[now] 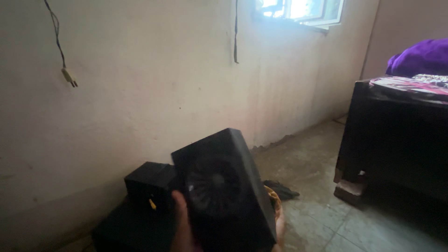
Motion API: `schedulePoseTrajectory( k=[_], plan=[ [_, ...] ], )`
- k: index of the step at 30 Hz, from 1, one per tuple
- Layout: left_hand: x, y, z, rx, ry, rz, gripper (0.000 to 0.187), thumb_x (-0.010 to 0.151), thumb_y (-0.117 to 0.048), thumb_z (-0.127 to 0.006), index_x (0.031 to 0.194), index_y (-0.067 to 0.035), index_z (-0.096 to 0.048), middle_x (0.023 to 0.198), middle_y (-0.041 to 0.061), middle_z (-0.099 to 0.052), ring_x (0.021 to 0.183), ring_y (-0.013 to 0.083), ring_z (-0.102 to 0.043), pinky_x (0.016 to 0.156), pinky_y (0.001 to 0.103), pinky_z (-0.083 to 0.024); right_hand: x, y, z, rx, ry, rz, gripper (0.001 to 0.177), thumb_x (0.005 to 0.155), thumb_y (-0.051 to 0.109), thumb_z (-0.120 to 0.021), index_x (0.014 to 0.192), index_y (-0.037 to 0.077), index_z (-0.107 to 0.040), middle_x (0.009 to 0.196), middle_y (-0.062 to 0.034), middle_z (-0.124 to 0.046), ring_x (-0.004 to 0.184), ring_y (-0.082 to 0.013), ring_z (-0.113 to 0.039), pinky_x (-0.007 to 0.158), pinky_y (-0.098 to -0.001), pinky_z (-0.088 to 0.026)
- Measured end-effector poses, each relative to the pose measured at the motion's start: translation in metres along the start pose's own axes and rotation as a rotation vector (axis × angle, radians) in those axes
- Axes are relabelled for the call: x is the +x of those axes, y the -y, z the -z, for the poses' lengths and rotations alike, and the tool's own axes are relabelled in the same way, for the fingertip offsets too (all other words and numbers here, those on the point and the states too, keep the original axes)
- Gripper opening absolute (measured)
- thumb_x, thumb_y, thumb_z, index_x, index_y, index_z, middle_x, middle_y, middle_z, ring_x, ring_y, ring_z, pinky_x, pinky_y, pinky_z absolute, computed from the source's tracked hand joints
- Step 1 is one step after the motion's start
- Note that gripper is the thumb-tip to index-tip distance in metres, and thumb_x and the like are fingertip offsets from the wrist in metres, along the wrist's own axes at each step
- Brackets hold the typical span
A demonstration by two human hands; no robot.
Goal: The person wipes a small black electronic device with a cloth, then picks up a second similar device from a cardboard box and wipes it as well. The person handles the devices one at a time, turning them over to clean different sides.
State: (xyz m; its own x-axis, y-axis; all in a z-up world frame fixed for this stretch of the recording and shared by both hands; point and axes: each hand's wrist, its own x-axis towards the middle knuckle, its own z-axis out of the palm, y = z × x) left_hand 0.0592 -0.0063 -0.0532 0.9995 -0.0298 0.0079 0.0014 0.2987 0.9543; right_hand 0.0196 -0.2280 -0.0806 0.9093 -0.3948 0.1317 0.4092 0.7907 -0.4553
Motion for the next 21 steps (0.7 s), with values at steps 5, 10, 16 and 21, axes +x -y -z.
schedulePoseTrajectory(
  k=[5,10,16,21],
  plan=[
    [0.038,0.069,0.047,0.426,0.021,-0.941,0.069,0.107,-0.063,-0.032,0.148,-0.009,-0.043,0.146,0.022,-0.051,0.131,0.0331,-0.061,0.111,0.047,-0.05,0.003,-0.002,-0.015,0.084,-0.045,0.083,0.043,0.104,0.041,-0.049,0.123,0.006,-0.066,0.115,-0.0097,-0.069,0.111,-0.0227,-0.063,0.1,-0.038,-0.051],
    [0.114,0.082,0.069,-0.07,-0.192,0.012,0.073,0.099,-0.062,-0.053,0.143,-0.004,-0.054,0.139,0.026,-0.061,0.121,0.0381,-0.063,0.103,0.051,-0.049,-0.014,0.013,-0.056,-0.046,-0.145,-0.01,0.043,0.1,0.04,-0.056,0.123,0.005,-0.065,0.109,-0.0106,-0.07,0.102,-0.0232,-0.065,0.095,-0.0362,-0.05],
    [0.126,0.052,0.086,-0.277,-0.405,0.511,0.08,0.089,-0.063,-0.06,0.146,-0.007,-0.055,0.138,0.029,-0.06,0.12,0.0413,-0.063,0.103,0.057,-0.049,-0.038,0.067,-0.086,-1.619,-0.118,0.554,0.086,0.073,0.007,-0.08,0.151,0.013,-0.045,0.117,-0.0184,-0.063,0.107,-0.0326,-0.067,0.089,-0.0431,-0.057],
    [0.09,0.062,0.066,-0.443,-0.361,0.228,0.083,0.089,-0.061,-0.063,0.146,-0.003,-0.049,0.135,0.025,-0.061,0.118,0.0398,-0.063,0.102,0.054,-0.048,-0.068,0.124,-0.124,-0.998,-0.106,0.413,0.069,0.089,0.04,-0.072,0.136,-0.006,-0.053,0.1,-0.0262,-0.061,0.082,-0.0387,-0.06,0.063,-0.0493,-0.054]
  ],
)
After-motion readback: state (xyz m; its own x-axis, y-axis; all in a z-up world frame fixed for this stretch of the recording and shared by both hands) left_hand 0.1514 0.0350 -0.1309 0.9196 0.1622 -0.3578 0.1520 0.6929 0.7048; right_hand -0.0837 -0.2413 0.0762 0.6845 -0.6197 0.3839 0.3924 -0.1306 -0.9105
